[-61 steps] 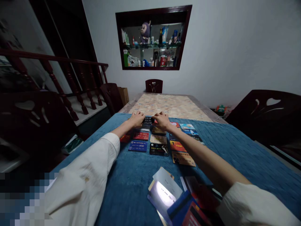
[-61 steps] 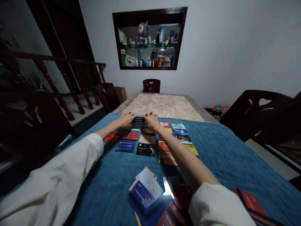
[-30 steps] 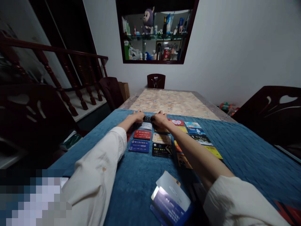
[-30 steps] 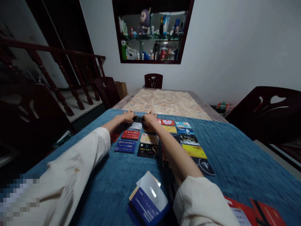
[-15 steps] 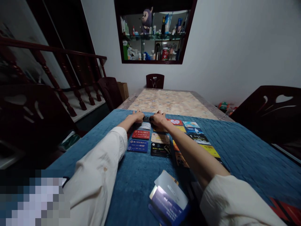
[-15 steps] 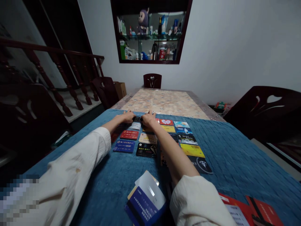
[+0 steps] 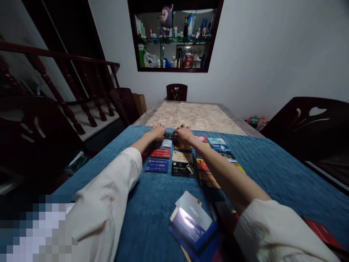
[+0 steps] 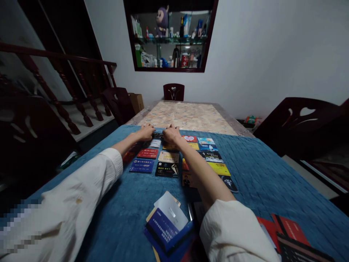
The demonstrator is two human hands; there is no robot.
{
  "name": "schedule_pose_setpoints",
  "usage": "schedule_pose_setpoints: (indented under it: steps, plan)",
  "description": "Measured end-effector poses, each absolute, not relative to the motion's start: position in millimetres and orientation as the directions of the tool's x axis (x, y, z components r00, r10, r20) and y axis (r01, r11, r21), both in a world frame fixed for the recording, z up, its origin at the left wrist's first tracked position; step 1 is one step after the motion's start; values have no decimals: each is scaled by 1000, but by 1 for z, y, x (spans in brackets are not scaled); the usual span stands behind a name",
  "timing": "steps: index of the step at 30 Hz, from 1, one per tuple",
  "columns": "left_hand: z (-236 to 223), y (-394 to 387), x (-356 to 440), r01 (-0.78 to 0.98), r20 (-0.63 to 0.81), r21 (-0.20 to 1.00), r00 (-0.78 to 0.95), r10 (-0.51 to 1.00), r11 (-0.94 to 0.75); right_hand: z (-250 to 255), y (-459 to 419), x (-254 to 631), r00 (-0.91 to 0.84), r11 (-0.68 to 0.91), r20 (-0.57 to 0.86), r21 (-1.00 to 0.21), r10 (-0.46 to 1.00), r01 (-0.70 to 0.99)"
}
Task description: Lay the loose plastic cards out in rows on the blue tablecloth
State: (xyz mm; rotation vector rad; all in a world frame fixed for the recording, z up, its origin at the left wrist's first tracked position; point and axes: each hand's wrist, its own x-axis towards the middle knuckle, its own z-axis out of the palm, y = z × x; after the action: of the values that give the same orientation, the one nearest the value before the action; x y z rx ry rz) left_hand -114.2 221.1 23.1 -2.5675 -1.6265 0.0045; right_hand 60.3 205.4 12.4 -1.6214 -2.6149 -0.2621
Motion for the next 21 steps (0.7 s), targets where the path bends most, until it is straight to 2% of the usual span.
schedule_pose_setpoints:
  steps: [9,21]
  plan:
    - [32,166,-84,840,161,-211,534,830,-499,27,160,87,-484,461,192,157,854,874]
    - [24,100,-40,789,219,-257,611,761,-559,25,86,133,-477,434,265,208,838,877]
